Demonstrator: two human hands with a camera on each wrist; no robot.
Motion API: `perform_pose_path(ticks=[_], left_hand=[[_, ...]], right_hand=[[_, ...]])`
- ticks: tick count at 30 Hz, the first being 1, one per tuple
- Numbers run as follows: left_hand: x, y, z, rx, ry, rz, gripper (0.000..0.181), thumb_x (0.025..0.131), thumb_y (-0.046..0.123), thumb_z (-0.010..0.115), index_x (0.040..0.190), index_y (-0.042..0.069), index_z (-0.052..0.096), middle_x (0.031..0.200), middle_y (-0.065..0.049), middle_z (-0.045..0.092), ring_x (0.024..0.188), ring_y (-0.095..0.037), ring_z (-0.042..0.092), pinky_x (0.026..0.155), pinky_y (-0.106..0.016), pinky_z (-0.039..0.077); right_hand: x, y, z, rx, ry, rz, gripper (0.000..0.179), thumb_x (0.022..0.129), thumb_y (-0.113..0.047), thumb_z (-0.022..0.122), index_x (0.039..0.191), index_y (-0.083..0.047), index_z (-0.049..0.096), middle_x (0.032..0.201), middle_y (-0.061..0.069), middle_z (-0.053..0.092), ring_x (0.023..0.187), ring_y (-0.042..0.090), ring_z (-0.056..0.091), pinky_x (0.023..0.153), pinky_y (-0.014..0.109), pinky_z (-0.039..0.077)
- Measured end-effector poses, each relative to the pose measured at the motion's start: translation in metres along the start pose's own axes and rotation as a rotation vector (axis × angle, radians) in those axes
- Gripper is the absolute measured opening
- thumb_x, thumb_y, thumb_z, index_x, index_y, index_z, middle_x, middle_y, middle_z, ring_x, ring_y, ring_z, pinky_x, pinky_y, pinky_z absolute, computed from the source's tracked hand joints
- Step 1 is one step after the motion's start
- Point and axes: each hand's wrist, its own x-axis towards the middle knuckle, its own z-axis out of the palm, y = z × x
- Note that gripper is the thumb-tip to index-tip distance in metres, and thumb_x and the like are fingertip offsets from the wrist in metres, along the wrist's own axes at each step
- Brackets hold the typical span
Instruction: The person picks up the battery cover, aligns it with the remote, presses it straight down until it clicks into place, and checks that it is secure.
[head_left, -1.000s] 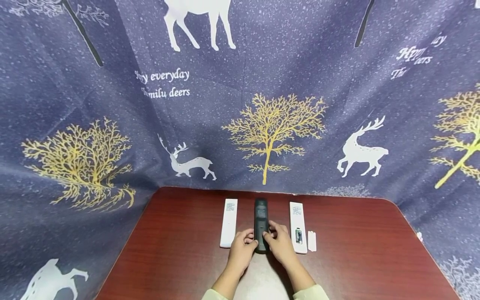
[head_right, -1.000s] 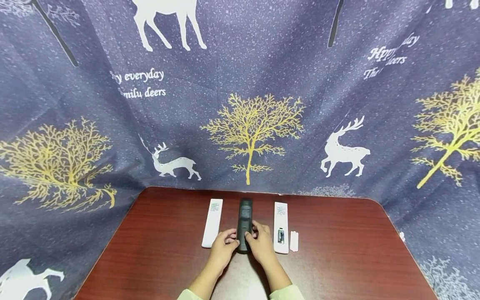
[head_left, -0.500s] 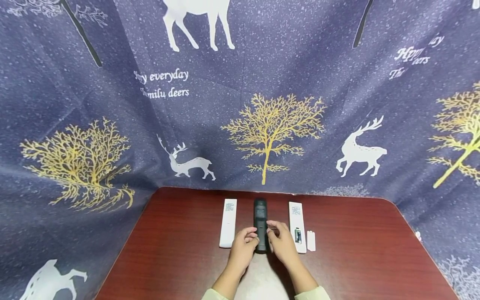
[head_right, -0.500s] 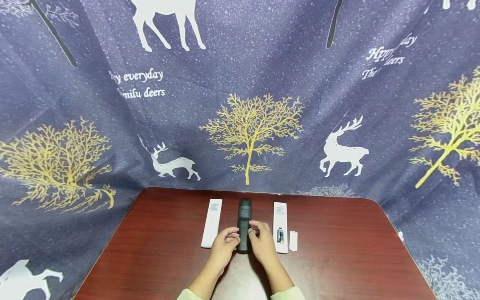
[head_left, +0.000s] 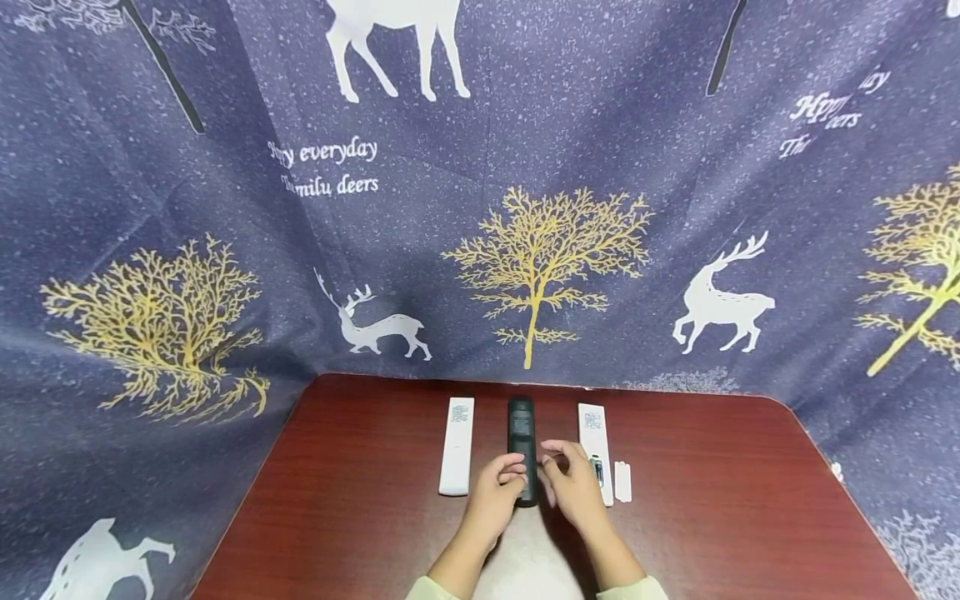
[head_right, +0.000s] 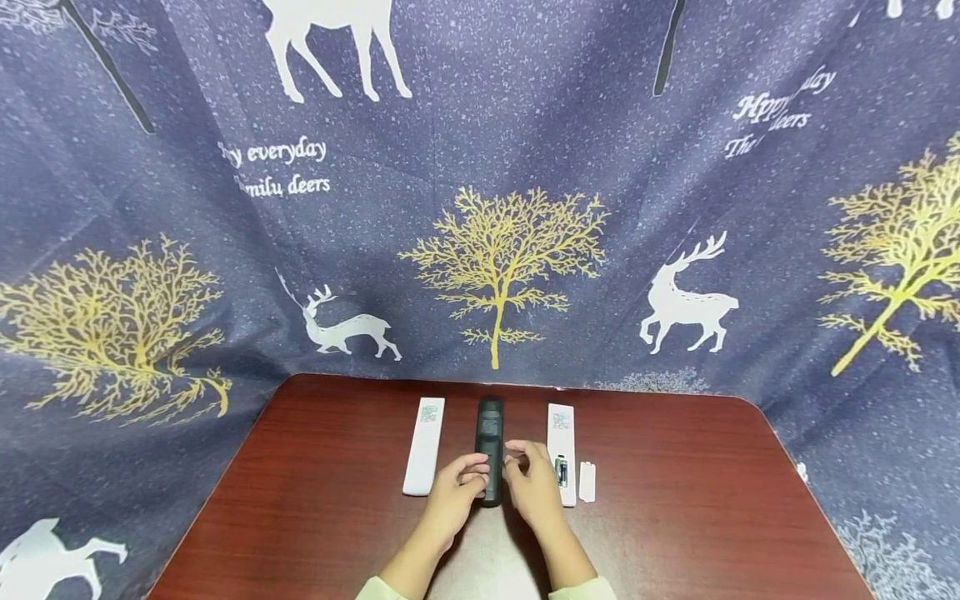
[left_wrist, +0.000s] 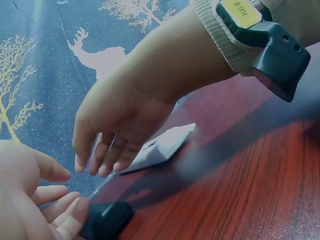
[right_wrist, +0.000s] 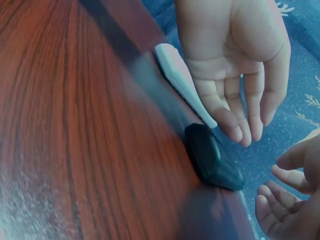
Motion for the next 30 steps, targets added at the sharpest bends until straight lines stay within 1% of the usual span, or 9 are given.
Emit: perform_pose_path(ticks=[5,10,15,19,21,23,26,28,30], left_hand=[[-0.001,0.001,0.002,-0.025,-0.029,-0.004,0.042,0.088,0.005,0.064,0.129,-0.004,0.062,0.118,-0.021,0.070,0.107,-0.027,0.067,0.079,-0.020,0.052],[-0.002,0.002,0.005,-0.057,-0.057,-0.001,0.046,0.088,0.003,0.061,0.134,-0.006,0.058,0.122,-0.023,0.067,0.113,-0.035,0.066,0.084,-0.022,0.054],[-0.002,0.002,0.007,-0.060,-0.084,-0.002,0.050,0.090,0.003,0.060,0.138,-0.007,0.054,0.126,-0.024,0.066,0.117,-0.036,0.065,0.090,-0.028,0.056],[-0.003,0.003,0.009,-0.067,-0.101,-0.002,0.050,0.091,0.002,0.060,0.139,-0.008,0.052,0.129,-0.026,0.064,0.120,-0.038,0.063,0.093,-0.029,0.056],[-0.004,0.004,0.010,-0.072,-0.107,-0.004,0.050,0.092,0.003,0.060,0.140,-0.008,0.052,0.130,-0.026,0.064,0.123,-0.039,0.062,0.095,-0.030,0.055],[-0.005,0.005,0.011,-0.071,-0.114,0.000,0.049,0.093,0.004,0.061,0.140,-0.007,0.051,0.131,-0.026,0.063,0.125,-0.039,0.061,0.097,-0.034,0.055],[-0.005,0.004,0.012,-0.060,-0.124,0.008,0.049,0.095,0.005,0.061,0.141,-0.007,0.051,0.132,-0.026,0.063,0.127,-0.040,0.060,0.100,-0.038,0.054],[-0.005,0.004,0.014,-0.063,-0.131,0.013,0.049,0.095,0.005,0.060,0.142,-0.007,0.050,0.133,-0.026,0.062,0.127,-0.040,0.060,0.100,-0.040,0.054],[-0.005,0.004,0.015,-0.064,-0.140,0.013,0.049,0.096,0.005,0.060,0.142,-0.007,0.050,0.134,-0.026,0.062,0.128,-0.040,0.059,0.101,-0.040,0.054]], right_hand=[[0.000,0.003,-0.005,0.019,-0.004,0.012,0.024,0.095,-0.007,0.062,0.117,-0.006,0.070,0.117,0.015,0.064,0.087,0.013,0.065,0.068,0.022,0.054],[0.001,0.003,-0.010,0.056,-0.009,0.035,0.026,0.095,-0.005,0.062,0.121,-0.003,0.068,0.115,0.017,0.062,0.083,0.015,0.066,0.068,0.022,0.054],[0.000,0.001,-0.017,0.074,0.008,0.072,0.029,0.095,-0.004,0.062,0.123,-0.002,0.067,0.116,0.018,0.064,0.094,0.022,0.068,0.075,0.021,0.054],[-0.001,0.002,-0.023,0.058,0.014,0.095,0.030,0.096,-0.005,0.061,0.126,-0.002,0.066,0.121,0.018,0.064,0.105,0.027,0.067,0.082,0.020,0.053],[-0.001,0.004,-0.026,0.051,0.014,0.097,0.031,0.097,-0.005,0.060,0.127,-0.001,0.065,0.123,0.020,0.063,0.106,0.029,0.067,0.080,0.020,0.053],[-0.001,0.006,-0.030,0.046,0.011,0.114,0.032,0.097,-0.006,0.060,0.129,-0.002,0.064,0.124,0.020,0.062,0.104,0.027,0.067,0.073,0.020,0.054],[-0.001,0.008,-0.035,0.025,0.022,0.119,0.033,0.097,-0.006,0.061,0.130,-0.003,0.065,0.121,0.020,0.062,0.101,0.023,0.067,0.071,0.020,0.053],[-0.001,0.010,-0.038,0.003,0.032,0.118,0.033,0.097,-0.007,0.061,0.130,-0.004,0.065,0.120,0.019,0.063,0.101,0.023,0.068,0.073,0.021,0.053],[-0.001,0.011,-0.041,-0.026,0.045,0.108,0.033,0.097,-0.008,0.061,0.129,-0.003,0.065,0.121,0.018,0.064,0.105,0.026,0.070,0.083,0.023,0.052]])
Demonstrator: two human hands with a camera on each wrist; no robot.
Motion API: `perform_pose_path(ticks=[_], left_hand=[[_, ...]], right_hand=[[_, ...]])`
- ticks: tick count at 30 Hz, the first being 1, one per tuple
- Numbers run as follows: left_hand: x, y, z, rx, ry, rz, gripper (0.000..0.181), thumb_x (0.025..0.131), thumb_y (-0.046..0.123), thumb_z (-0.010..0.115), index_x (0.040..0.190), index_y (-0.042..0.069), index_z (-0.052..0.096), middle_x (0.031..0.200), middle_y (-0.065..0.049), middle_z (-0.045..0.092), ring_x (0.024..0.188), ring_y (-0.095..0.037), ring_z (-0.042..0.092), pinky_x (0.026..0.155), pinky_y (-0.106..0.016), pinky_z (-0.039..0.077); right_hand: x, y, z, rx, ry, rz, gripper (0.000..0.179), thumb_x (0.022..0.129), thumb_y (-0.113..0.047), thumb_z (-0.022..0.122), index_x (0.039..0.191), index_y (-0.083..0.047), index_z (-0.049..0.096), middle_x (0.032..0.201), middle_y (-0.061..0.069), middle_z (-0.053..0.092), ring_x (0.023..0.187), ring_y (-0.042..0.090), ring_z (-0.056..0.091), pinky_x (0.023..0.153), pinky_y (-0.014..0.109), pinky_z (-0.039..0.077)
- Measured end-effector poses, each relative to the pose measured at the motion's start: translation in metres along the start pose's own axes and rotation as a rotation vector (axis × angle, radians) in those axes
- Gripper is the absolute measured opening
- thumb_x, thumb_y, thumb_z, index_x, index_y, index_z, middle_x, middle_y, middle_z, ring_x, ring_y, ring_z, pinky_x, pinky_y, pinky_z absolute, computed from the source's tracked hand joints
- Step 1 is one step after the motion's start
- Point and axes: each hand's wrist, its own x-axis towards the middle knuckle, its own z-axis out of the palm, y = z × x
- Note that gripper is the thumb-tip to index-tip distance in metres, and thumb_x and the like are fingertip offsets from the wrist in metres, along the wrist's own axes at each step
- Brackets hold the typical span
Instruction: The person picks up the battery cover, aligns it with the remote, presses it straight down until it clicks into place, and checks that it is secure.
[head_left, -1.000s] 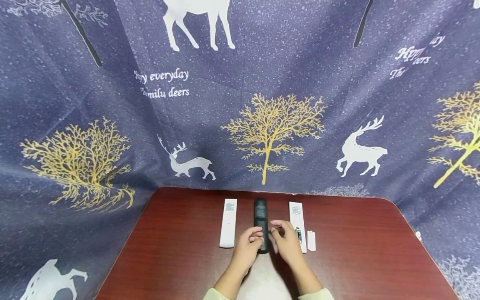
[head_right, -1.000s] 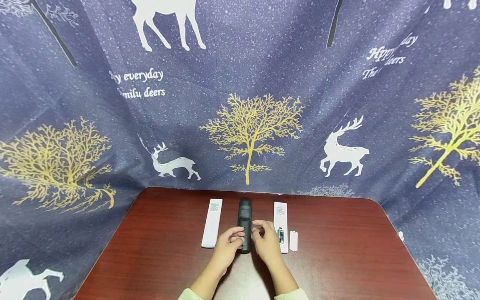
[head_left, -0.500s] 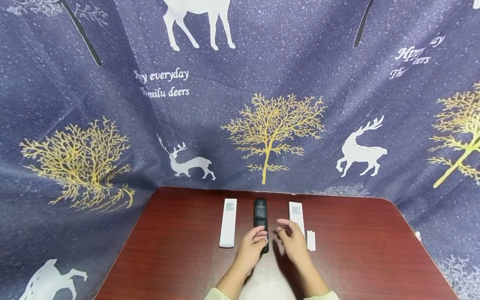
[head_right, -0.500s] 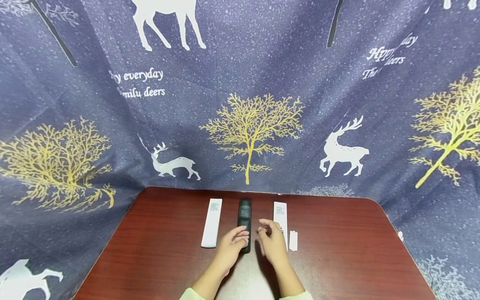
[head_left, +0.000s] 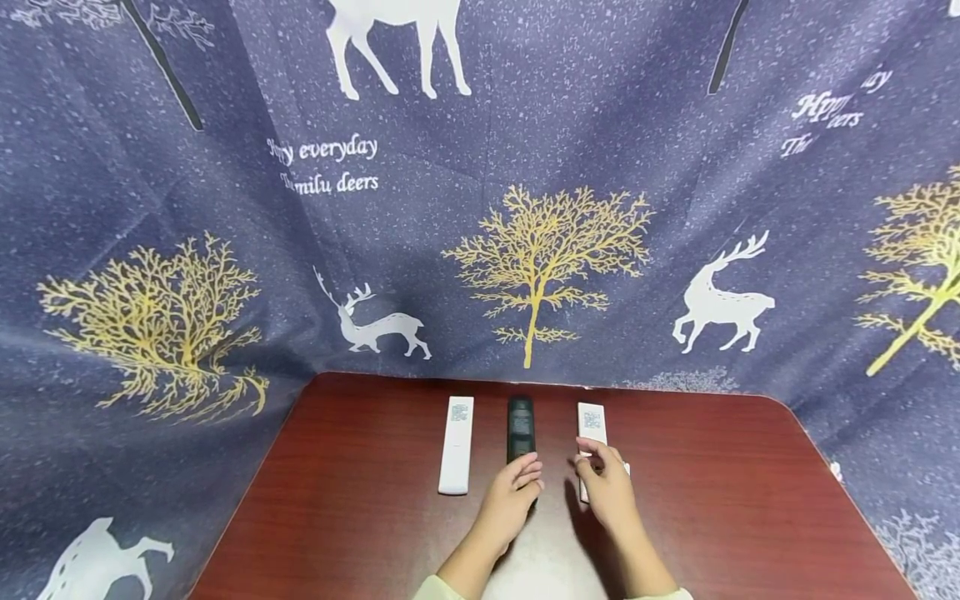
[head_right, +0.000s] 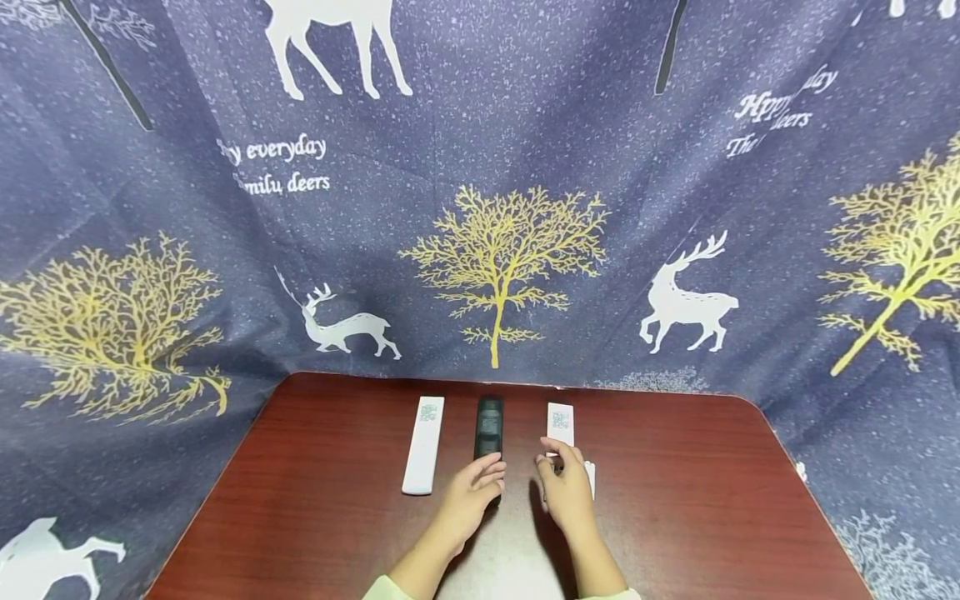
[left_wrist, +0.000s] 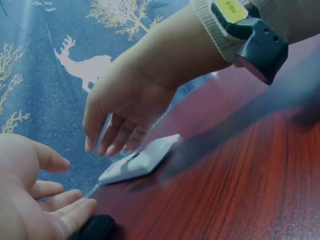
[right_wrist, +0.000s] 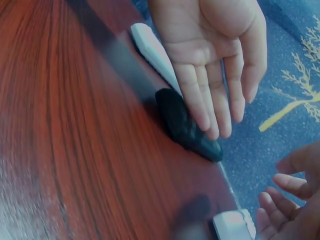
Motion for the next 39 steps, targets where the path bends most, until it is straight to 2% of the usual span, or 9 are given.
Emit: perform_pose_path(ticks=[8,16,21,25,27,29,32,35,39], left_hand=[[-0.003,0.003,0.006,0.011,-0.036,-0.008,0.050,0.096,0.006,0.059,0.143,-0.007,0.050,0.138,-0.026,0.060,0.130,-0.039,0.058,0.105,-0.039,0.052],[-0.005,0.002,0.012,0.034,-0.084,-0.014,0.052,0.096,0.007,0.058,0.144,-0.008,0.048,0.142,-0.027,0.057,0.132,-0.041,0.056,0.107,-0.039,0.050],[-0.006,-0.001,0.016,0.045,-0.105,-0.014,0.052,0.096,0.007,0.058,0.144,-0.010,0.047,0.143,-0.028,0.055,0.133,-0.042,0.055,0.107,-0.041,0.050],[-0.007,-0.003,0.019,0.050,-0.113,-0.029,0.053,0.096,0.008,0.058,0.144,-0.009,0.047,0.144,-0.026,0.055,0.134,-0.040,0.055,0.109,-0.044,0.048],[-0.009,-0.003,0.021,0.050,-0.113,-0.036,0.053,0.096,0.007,0.059,0.145,-0.009,0.047,0.145,-0.026,0.055,0.135,-0.040,0.054,0.109,-0.045,0.048],[-0.009,-0.004,0.022,0.048,-0.114,-0.039,0.054,0.095,0.007,0.059,0.145,-0.009,0.047,0.146,-0.026,0.054,0.135,-0.040,0.054,0.109,-0.046,0.048],[-0.010,-0.005,0.025,0.049,-0.111,-0.038,0.056,0.093,0.006,0.059,0.145,-0.009,0.047,0.146,-0.026,0.054,0.135,-0.041,0.053,0.109,-0.047,0.047],[-0.011,-0.005,0.027,0.049,-0.114,-0.032,0.058,0.091,0.004,0.059,0.145,-0.010,0.045,0.147,-0.028,0.052,0.135,-0.043,0.052,0.109,-0.047,0.047],[-0.012,-0.005,0.028,0.041,-0.129,-0.041,0.061,0.089,0.004,0.059,0.147,-0.011,0.043,0.148,-0.029,0.050,0.137,-0.045,0.049,0.109,-0.048,0.047]], right_hand=[[0.000,0.003,-0.014,-0.035,0.019,0.025,0.034,0.097,-0.008,0.060,0.130,-0.003,0.064,0.126,0.018,0.062,0.109,0.029,0.067,0.086,0.025,0.051],[0.001,0.011,-0.024,-0.112,0.051,0.038,0.038,0.097,-0.011,0.061,0.134,-0.003,0.062,0.128,0.020,0.059,0.114,0.035,0.065,0.091,0.038,0.049],[0.002,0.016,-0.031,-0.135,0.064,0.050,0.038,0.096,-0.011,0.061,0.133,-0.002,0.062,0.128,0.023,0.057,0.111,0.035,0.064,0.083,0.033,0.052],[0.002,0.020,-0.036,-0.098,0.035,0.099,0.040,0.097,-0.013,0.060,0.136,-0.002,0.059,0.131,0.024,0.051,0.081,0.026,0.068,0.060,0.024,0.053],[0.003,0.023,-0.038,-0.077,0.020,0.119,0.042,0.098,-0.012,0.058,0.138,-0.002,0.057,0.133,0.024,0.048,0.063,0.021,0.065,0.053,0.024,0.052],[0.003,0.026,-0.040,-0.062,0.013,0.131,0.042,0.098,-0.012,0.057,0.139,-0.001,0.056,0.134,0.025,0.046,0.057,0.021,0.063,0.048,0.026,0.052],[0.002,0.031,-0.042,-0.074,0.023,0.127,0.043,0.098,-0.012,0.058,0.138,0.001,0.056,0.134,0.027,0.044,0.083,0.030,0.068,0.049,0.025,0.054],[0.001,0.035,-0.044,-0.096,0.041,0.131,0.043,0.097,-0.012,0.059,0.137,0.002,0.056,0.132,0.028,0.045,0.111,0.038,0.058,0.052,0.023,0.056],[0.001,0.040,-0.046,-0.091,0.043,0.158,0.045,0.096,-0.011,0.058,0.138,0.004,0.054,0.131,0.029,0.043,0.118,0.041,0.052,0.055,0.022,0.057]])
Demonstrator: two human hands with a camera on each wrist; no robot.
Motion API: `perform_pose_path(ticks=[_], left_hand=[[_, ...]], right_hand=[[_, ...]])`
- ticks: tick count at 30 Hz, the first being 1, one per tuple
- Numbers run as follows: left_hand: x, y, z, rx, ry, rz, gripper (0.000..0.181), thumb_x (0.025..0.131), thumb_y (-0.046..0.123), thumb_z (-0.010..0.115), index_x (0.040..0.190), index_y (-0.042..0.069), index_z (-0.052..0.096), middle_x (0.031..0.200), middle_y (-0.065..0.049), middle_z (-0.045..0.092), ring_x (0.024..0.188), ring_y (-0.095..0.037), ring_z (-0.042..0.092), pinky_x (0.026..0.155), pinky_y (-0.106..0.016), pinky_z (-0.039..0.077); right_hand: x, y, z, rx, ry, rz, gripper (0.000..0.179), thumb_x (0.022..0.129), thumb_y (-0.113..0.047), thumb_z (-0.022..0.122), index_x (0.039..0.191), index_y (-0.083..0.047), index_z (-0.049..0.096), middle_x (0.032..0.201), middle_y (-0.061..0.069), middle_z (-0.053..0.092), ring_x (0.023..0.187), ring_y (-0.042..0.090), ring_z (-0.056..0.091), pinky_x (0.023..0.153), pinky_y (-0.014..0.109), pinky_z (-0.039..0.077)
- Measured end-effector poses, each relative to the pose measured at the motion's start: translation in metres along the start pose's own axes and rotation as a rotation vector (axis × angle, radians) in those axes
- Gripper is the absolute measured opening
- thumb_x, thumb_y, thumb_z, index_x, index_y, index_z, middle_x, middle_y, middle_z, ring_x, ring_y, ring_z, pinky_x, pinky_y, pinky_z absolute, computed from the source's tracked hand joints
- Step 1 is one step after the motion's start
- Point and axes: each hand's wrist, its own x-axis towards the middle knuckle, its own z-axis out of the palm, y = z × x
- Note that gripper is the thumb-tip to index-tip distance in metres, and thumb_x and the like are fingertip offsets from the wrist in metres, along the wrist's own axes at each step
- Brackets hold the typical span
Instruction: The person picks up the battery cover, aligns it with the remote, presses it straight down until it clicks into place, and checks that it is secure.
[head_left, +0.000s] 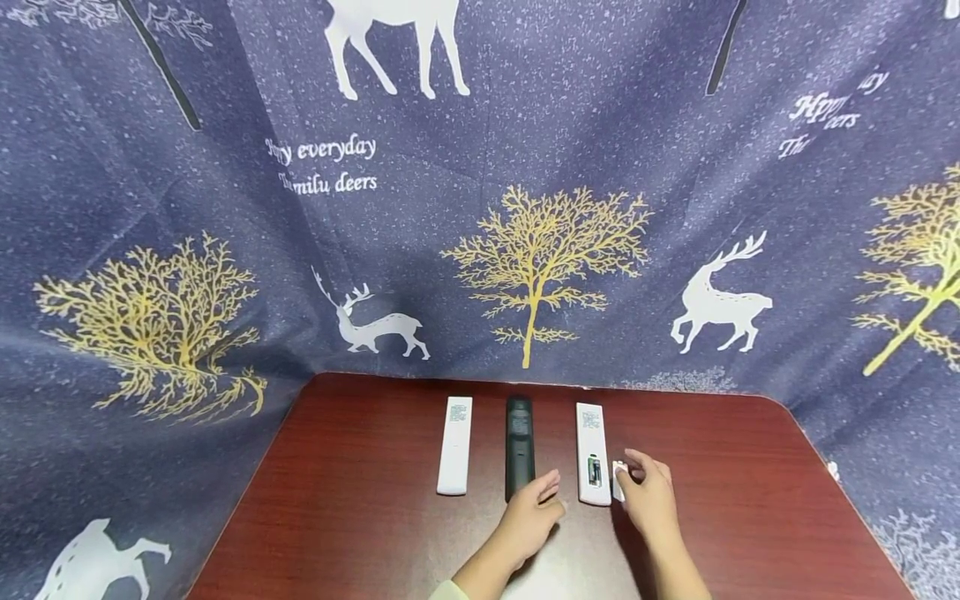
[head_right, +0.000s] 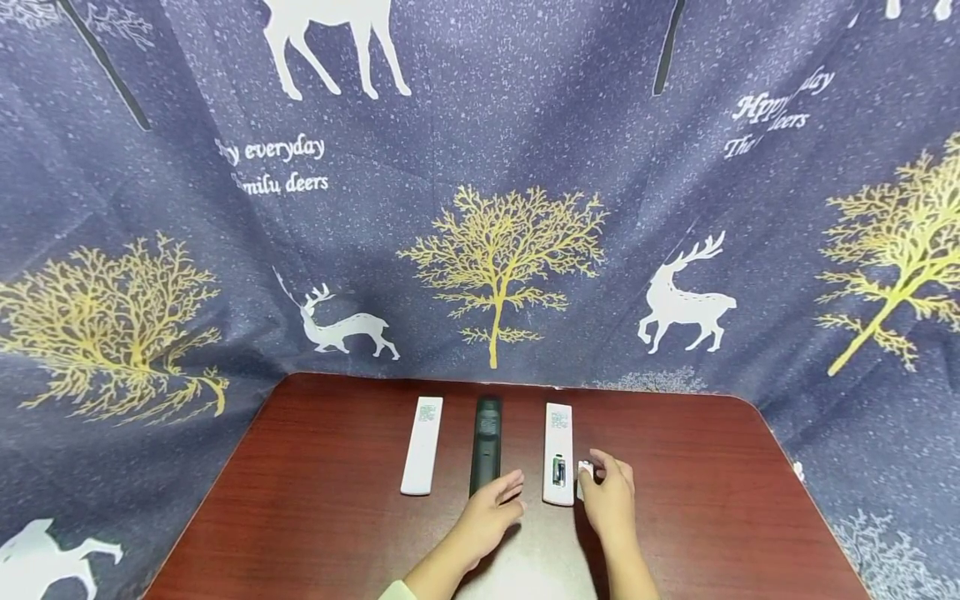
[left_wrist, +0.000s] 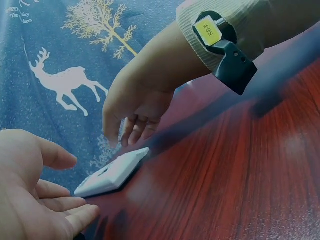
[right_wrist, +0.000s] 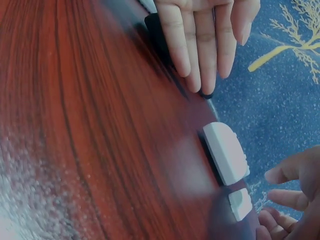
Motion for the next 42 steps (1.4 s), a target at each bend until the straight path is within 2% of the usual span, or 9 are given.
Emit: perform_pose_path(ticks=[3,6,9,12,17,25,34,42], left_hand=[[0.001,-0.001,0.001,0.004,-0.003,-0.008,0.063,0.088,0.004,0.059,0.147,-0.010,0.043,0.148,-0.028,0.050,0.137,-0.044,0.050,0.109,-0.048,0.048],[0.003,-0.002,0.002,0.008,-0.004,-0.007,0.063,0.088,0.004,0.060,0.147,-0.010,0.043,0.147,-0.028,0.052,0.135,-0.043,0.052,0.108,-0.047,0.048],[0.004,-0.003,0.004,0.016,-0.007,-0.014,0.062,0.089,0.005,0.061,0.146,-0.009,0.044,0.147,-0.026,0.053,0.134,-0.042,0.053,0.108,-0.047,0.049],[0.005,-0.002,0.005,0.032,-0.012,-0.022,0.061,0.090,0.007,0.062,0.147,-0.009,0.044,0.146,-0.025,0.053,0.133,-0.041,0.054,0.107,-0.047,0.049],[0.006,-0.002,0.007,0.066,-0.027,-0.034,0.062,0.090,0.006,0.061,0.147,-0.009,0.043,0.147,-0.025,0.053,0.133,-0.040,0.055,0.107,-0.047,0.050],[0.008,-0.005,0.011,0.096,-0.033,-0.013,0.062,0.090,0.007,0.063,0.146,-0.010,0.043,0.145,-0.026,0.054,0.131,-0.040,0.057,0.107,-0.048,0.049],[0.013,-0.009,0.015,0.077,-0.036,-0.028,0.063,0.089,0.007,0.065,0.146,-0.010,0.044,0.141,-0.025,0.058,0.125,-0.039,0.061,0.100,-0.044,0.055],[0.017,-0.007,0.017,0.151,-0.025,-0.027,0.062,0.086,0.009,0.066,0.144,-0.005,0.050,0.133,-0.021,0.065,0.121,-0.034,0.064,0.101,-0.045,0.054]], right_hand=[[0.001,0.002,-0.001,0.003,-0.015,0.014,0.047,0.095,-0.012,0.056,0.139,0.005,0.052,0.133,0.031,0.040,0.118,0.042,0.051,0.058,0.024,0.058],[0.001,0.004,-0.001,-0.050,-0.014,0.015,0.048,0.095,-0.013,0.056,0.140,0.005,0.051,0.132,0.031,0.043,0.116,0.041,0.053,0.074,0.028,0.058],[0.001,0.005,-0.001,-0.110,-0.006,0.007,0.050,0.095,-0.014,0.058,0.140,0.006,0.051,0.131,0.029,0.048,0.114,0.038,0.057,0.091,0.039,0.050],[0.001,0.005,0.000,-0.129,-0.018,-0.002,0.052,0.094,-0.014,0.058,0.141,0.007,0.049,0.129,0.029,0.051,0.113,0.038,0.058,0.097,0.047,0.046],[0.001,0.005,0.002,-0.136,-0.035,-0.025,0.053,0.094,-0.012,0.059,0.140,0.010,0.047,0.125,0.031,0.053,0.110,0.039,0.061,0.095,0.048,0.049],[-0.001,0.002,0.004,-0.142,-0.053,-0.035,0.051,0.094,-0.010,0.056,0.140,0.010,0.047,0.126,0.033,0.051,0.106,0.037,0.062,0.085,0.039,0.052],[-0.002,0.000,0.005,-0.166,-0.058,-0.034,0.051,0.094,-0.010,0.058,0.140,0.009,0.049,0.126,0.032,0.053,0.108,0.037,0.063,0.089,0.045,0.051],[-0.001,0.000,0.006,-0.168,-0.057,-0.044,0.051,0.093,-0.009,0.057,0.140,0.009,0.049,0.126,0.032,0.052,0.106,0.036,0.064,0.088,0.045,0.053]])
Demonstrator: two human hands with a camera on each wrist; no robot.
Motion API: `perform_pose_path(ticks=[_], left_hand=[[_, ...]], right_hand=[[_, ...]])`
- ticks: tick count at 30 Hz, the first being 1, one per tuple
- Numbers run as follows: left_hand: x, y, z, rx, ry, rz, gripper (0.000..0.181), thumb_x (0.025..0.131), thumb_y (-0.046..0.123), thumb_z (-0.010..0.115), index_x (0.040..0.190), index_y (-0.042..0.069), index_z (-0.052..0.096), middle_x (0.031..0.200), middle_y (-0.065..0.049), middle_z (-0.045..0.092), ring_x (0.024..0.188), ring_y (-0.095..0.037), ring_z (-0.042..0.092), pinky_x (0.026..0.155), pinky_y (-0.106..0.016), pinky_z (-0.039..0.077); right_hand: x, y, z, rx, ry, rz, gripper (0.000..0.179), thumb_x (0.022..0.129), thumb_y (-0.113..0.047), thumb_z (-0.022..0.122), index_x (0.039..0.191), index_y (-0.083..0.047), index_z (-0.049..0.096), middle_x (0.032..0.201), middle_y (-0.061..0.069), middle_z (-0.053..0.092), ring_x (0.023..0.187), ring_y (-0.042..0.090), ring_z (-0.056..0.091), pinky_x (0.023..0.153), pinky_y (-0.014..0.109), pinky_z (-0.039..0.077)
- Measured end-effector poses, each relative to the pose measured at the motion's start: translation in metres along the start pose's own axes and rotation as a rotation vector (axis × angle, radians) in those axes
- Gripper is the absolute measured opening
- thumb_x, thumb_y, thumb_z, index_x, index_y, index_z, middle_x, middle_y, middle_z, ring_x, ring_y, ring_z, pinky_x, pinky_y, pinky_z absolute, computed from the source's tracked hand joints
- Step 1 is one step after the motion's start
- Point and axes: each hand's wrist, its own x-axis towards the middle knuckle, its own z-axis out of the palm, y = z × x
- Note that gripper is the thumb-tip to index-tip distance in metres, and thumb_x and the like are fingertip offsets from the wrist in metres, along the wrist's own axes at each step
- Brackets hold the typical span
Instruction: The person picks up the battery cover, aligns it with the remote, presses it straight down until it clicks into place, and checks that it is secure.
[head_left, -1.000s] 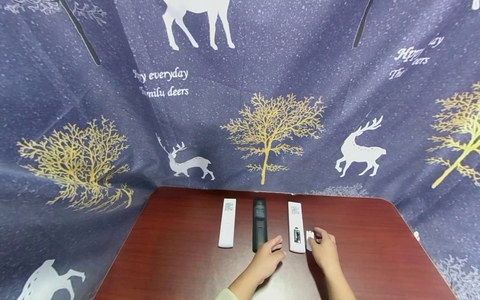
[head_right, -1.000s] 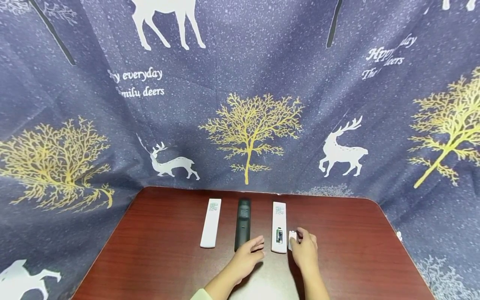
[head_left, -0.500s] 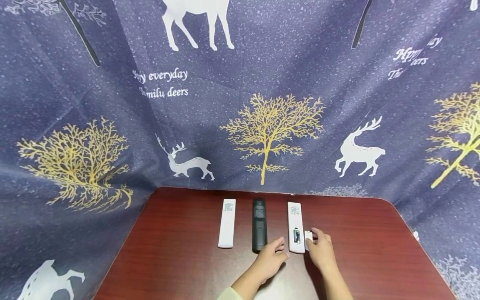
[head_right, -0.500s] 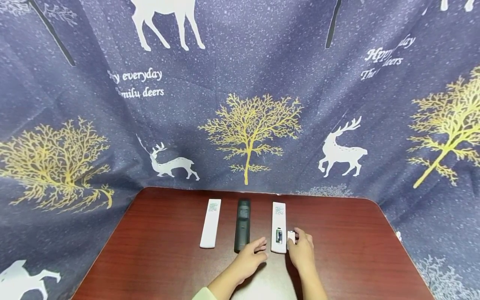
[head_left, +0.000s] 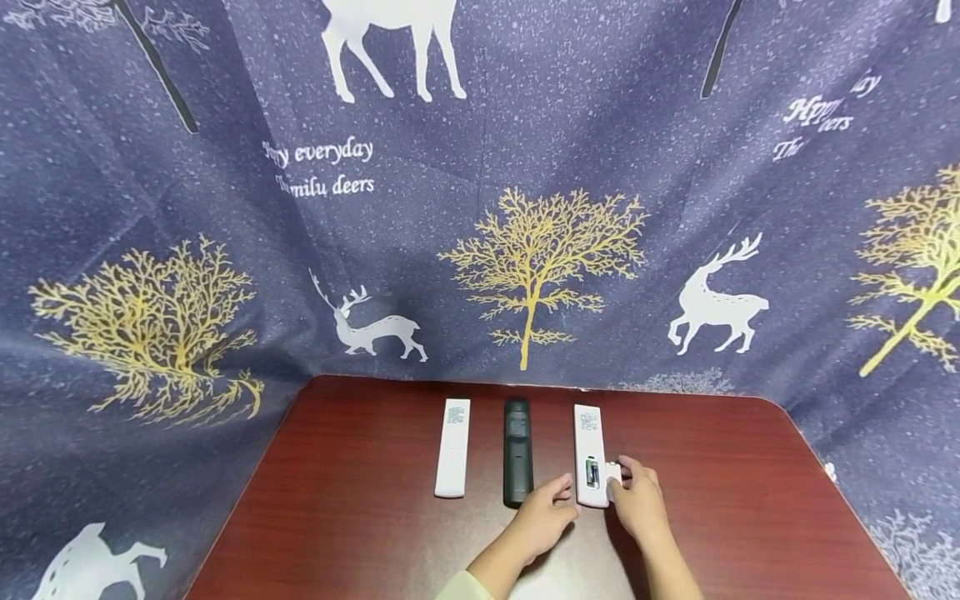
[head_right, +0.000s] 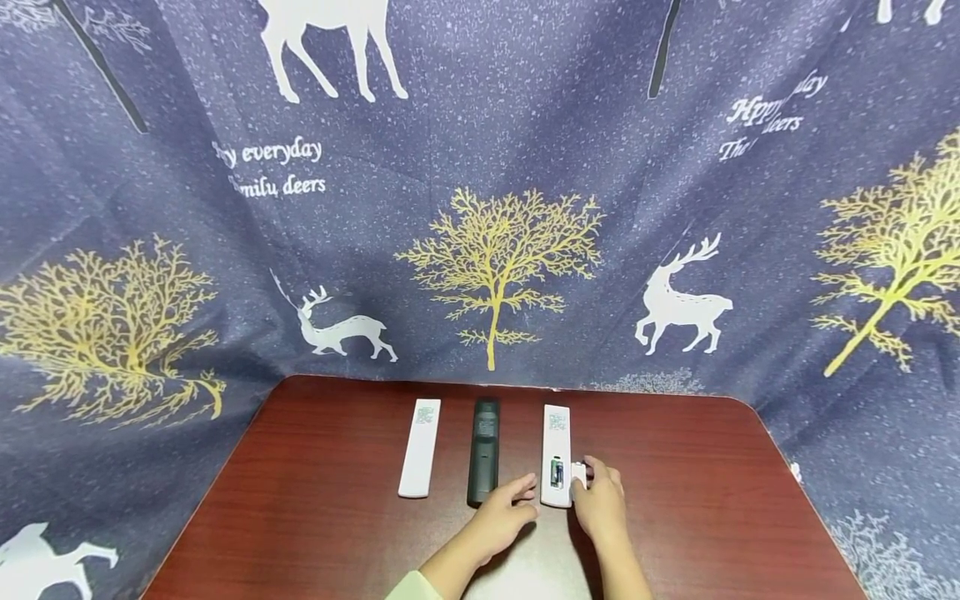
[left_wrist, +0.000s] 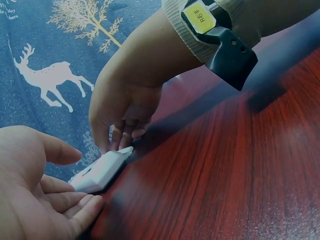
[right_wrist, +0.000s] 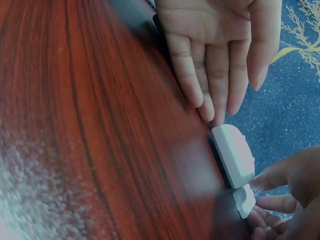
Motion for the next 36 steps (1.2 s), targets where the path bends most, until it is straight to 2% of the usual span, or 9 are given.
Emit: perform_pose_path(ticks=[7,14,20,25,30,36], left_hand=[[0.0030,-0.0030,0.0030,0.054,-0.002,0.034,0.058,0.085,0.009,0.065,0.142,-0.002,0.055,0.128,-0.015,0.069,0.122,-0.029,0.064,0.106,-0.046,0.050],[0.0037,-0.0041,0.0038,0.015,0.011,0.027,0.056,0.085,0.008,0.066,0.140,-0.001,0.057,0.127,-0.014,0.069,0.120,-0.028,0.064,0.105,-0.045,0.050],[0.0040,-0.0061,0.0051,-0.012,0.027,0.025,0.055,0.084,0.006,0.066,0.139,-0.001,0.059,0.126,-0.012,0.070,0.119,-0.026,0.064,0.103,-0.040,0.052],[0.0047,-0.0073,0.0056,-0.082,0.033,0.009,0.053,0.086,0.005,0.065,0.138,-0.002,0.059,0.127,-0.013,0.069,0.119,-0.026,0.064,0.098,-0.034,0.054],[0.0035,-0.0081,0.0060,-0.180,0.032,0.007,0.049,0.088,0.002,0.063,0.137,-0.004,0.058,0.133,-0.018,0.066,0.122,-0.031,0.064,0.094,-0.035,0.057],[0.0058,-0.0102,0.0088,-0.255,0.049,0.020,0.054,0.084,-0.002,0.061,0.137,-0.005,0.056,0.137,-0.019,0.063,0.120,-0.031,0.066,0.094,-0.032,0.057]], right_hand=[[0.0019,0.0029,0.0018,-0.020,-0.005,-0.009,0.050,0.093,-0.009,0.056,0.139,0.008,0.050,0.125,0.030,0.054,0.105,0.035,0.065,0.087,0.042,0.053],[0.0017,0.0029,0.0010,-0.040,-0.015,-0.016,0.047,0.092,-0.008,0.058,0.137,0.005,0.055,0.126,0.030,0.052,0.106,0.035,0.065,0.088,0.046,0.053],[0.0018,0.0035,0.0011,-0.049,-0.017,-0.029,0.045,0.091,-0.006,0.059,0.136,0.003,0.058,0.125,0.030,0.052,0.104,0.034,0.064,0.084,0.041,0.051],[0.0022,0.0046,0.0014,-0.052,-0.019,-0.035,0.045,0.091,-0.006,0.059,0.135,0.003,0.059,0.123,0.029,0.053,0.102,0.033,0.064,0.081,0.038,0.050],[0.0024,0.0055,0.0014,-0.057,-0.022,-0.049,0.046,0.090,-0.007,0.061,0.134,0.002,0.060,0.120,0.028,0.055,0.100,0.032,0.064,0.081,0.038,0.049],[0.0041,0.0077,0.0003,-0.059,-0.031,-0.056,0.045,0.090,-0.007,0.061,0.134,0.002,0.059,0.118,0.028,0.057,0.098,0.031,0.064,0.078,0.037,0.050]])
